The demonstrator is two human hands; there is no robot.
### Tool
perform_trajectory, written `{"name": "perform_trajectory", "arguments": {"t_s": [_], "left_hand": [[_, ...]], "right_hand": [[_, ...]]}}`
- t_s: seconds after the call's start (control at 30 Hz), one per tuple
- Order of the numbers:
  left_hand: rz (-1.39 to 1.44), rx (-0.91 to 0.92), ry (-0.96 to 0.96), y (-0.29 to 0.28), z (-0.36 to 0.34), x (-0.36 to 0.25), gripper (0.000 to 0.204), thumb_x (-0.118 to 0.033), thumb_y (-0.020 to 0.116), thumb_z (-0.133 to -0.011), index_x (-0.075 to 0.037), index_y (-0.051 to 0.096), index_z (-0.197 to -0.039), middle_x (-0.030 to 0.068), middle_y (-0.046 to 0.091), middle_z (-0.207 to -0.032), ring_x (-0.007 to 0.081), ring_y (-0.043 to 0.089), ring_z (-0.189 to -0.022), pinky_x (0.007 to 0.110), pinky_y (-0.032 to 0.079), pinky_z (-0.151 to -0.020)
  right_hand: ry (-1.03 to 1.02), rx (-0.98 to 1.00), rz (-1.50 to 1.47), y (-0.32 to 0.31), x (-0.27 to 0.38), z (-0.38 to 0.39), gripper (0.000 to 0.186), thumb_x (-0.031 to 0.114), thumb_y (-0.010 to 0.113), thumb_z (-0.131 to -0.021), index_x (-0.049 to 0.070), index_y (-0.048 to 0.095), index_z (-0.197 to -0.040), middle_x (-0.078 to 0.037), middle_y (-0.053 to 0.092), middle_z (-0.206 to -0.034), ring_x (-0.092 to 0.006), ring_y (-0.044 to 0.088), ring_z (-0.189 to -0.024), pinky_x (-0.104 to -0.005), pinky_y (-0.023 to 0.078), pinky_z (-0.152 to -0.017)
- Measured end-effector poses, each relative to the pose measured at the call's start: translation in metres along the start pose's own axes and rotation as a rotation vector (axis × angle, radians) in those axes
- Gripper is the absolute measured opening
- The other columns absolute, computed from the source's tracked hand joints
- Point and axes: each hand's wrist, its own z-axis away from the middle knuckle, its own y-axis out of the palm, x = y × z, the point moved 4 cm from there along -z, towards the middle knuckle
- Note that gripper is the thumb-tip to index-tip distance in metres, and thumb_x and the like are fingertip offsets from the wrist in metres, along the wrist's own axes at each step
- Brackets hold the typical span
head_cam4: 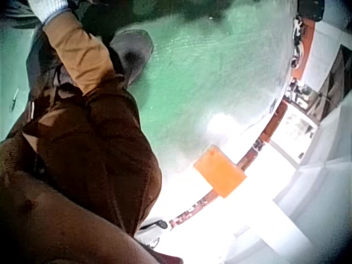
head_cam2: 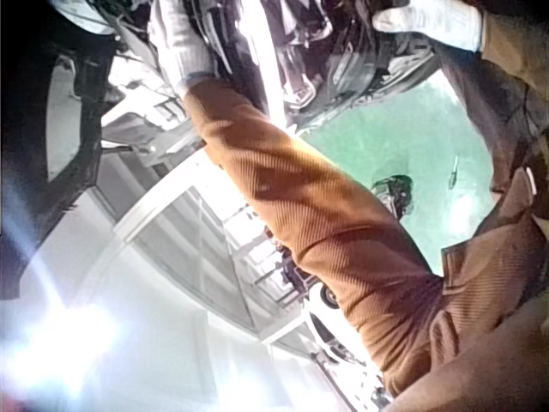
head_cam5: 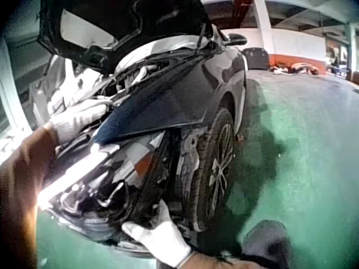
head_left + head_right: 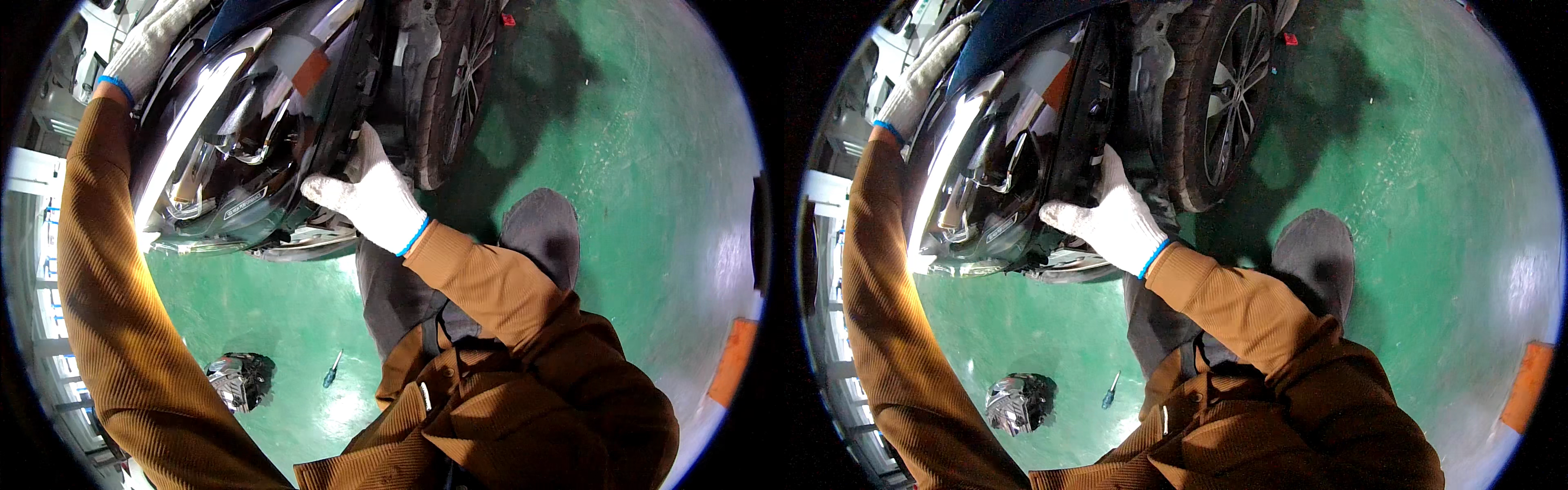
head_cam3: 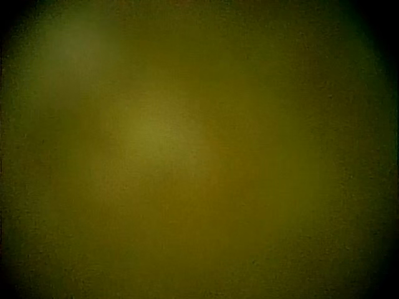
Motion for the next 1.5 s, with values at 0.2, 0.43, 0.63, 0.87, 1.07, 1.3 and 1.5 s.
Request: {"name": "perform_trajectory", "arguments": {"t_s": [0.2, 0.43, 0.63, 0.87, 1.07, 1.3, 1.5], "left_hand": [[-0.056, -0.004, -0.043, 0.013, 0.011, -0.033, 0.06, -0.047, 0.059, -0.107, -0.005, 0.057, -0.15, 0.0158, 0.055, -0.155, 0.0269, 0.047, -0.147, 0.04, 0.033, -0.125], [-0.185, -0.028, -0.001, 0.01, 0.01, -0.023, 0.061, -0.048, 0.06, -0.106, -0.005, 0.057, -0.15, 0.017, 0.053, -0.156, 0.0299, 0.045, -0.148, 0.042, 0.032, -0.126], [-0.059, -0.043, 0.073, -0.001, 0.01, -0.009, 0.067, -0.054, 0.058, -0.105, -0.012, 0.053, -0.157, 0.0138, 0.049, -0.161, 0.026, 0.042, -0.153, 0.036, 0.029, -0.127], [-0.283, -0.03, 0.082, 0.001, 0.01, 0.002, 0.043, -0.038, 0.051, -0.111, -0.023, 0.058, -0.151, 0.0135, 0.049, -0.159, 0.0314, 0.042, -0.151, 0.04, 0.031, -0.126], [-0.271, -0.015, 0.092, -0.005, 0.01, 0.009, 0.052, -0.049, 0.053, -0.109, -0.017, 0.059, -0.151, 0.0163, 0.052, -0.156, 0.0314, 0.048, -0.146, 0.04, 0.034, -0.123], [-0.276, -0.13, -0.187, 0.002, 0.01, 0.0, 0.082, -0.07, 0.058, -0.099, -0.004, 0.06, -0.146, 0.0198, 0.059, -0.147, 0.0299, 0.055, -0.138, 0.039, 0.038, -0.118], [-0.502, 0.015, -0.059, 0.004, 0.038, -0.035, 0.048, -0.043, 0.05, -0.112, -0.015, 0.061, -0.148, 0.0206, 0.06, -0.144, 0.0314, 0.057, -0.136, 0.037, 0.041, -0.116]], "right_hand": [[0.038, -0.116, 0.455, -0.024, 0.052, -0.001, 0.065, 0.015, 0.082, -0.092, -0.004, 0.051, -0.146, -0.017, 0.065, -0.138, -0.0243, 0.064, -0.125, -0.0365, 0.052, -0.109], [-1.189, -0.212, 1.363, 0.02, 0.153, -0.045, 0.071, 0.038, 0.077, -0.092, -0.003, 0.057, -0.146, -0.028, 0.053, -0.152, -0.0453, 0.051, -0.14, -0.0562, 0.038, -0.118], [-1.111, -0.174, 1.306, 0.048, 0.122, -0.037, 0.084, 0.039, 0.079, -0.083, 0.001, 0.052, -0.153, -0.026, 0.045, -0.16, -0.0467, 0.042, -0.148, -0.0612, 0.032, -0.121], [-0.806, -0.273, 1.017, 0.004, 0.13, -0.02, 0.06, 0.024, 0.072, -0.099, -0.001, 0.054, -0.15, -0.025, 0.054, -0.153, -0.0417, 0.051, -0.143, -0.0473, 0.045, -0.116], [-0.622, -0.304, 0.921, -0.027, 0.146, -0.049, 0.058, 0.029, 0.071, -0.099, -0.006, 0.056, -0.143, -0.029, 0.06, -0.141, -0.04, 0.063, -0.128, -0.0442, 0.051, -0.109], [-0.646, -0.287, 1.053, -0.035, 0.139, -0.049, 0.074, 0.023, 0.074, -0.095, -0.002, 0.042, -0.157, -0.027, 0.059, -0.147, -0.0358, 0.066, -0.124, -0.0402, 0.051, -0.108], [-0.32, -0.136, 0.632, -0.036, 0.14, -0.033, 0.063, 0.016, 0.069, -0.098, -0.001, 0.046, -0.154, -0.023, 0.06, -0.145, -0.0286, 0.063, -0.131, -0.037, 0.051, -0.108]]}}
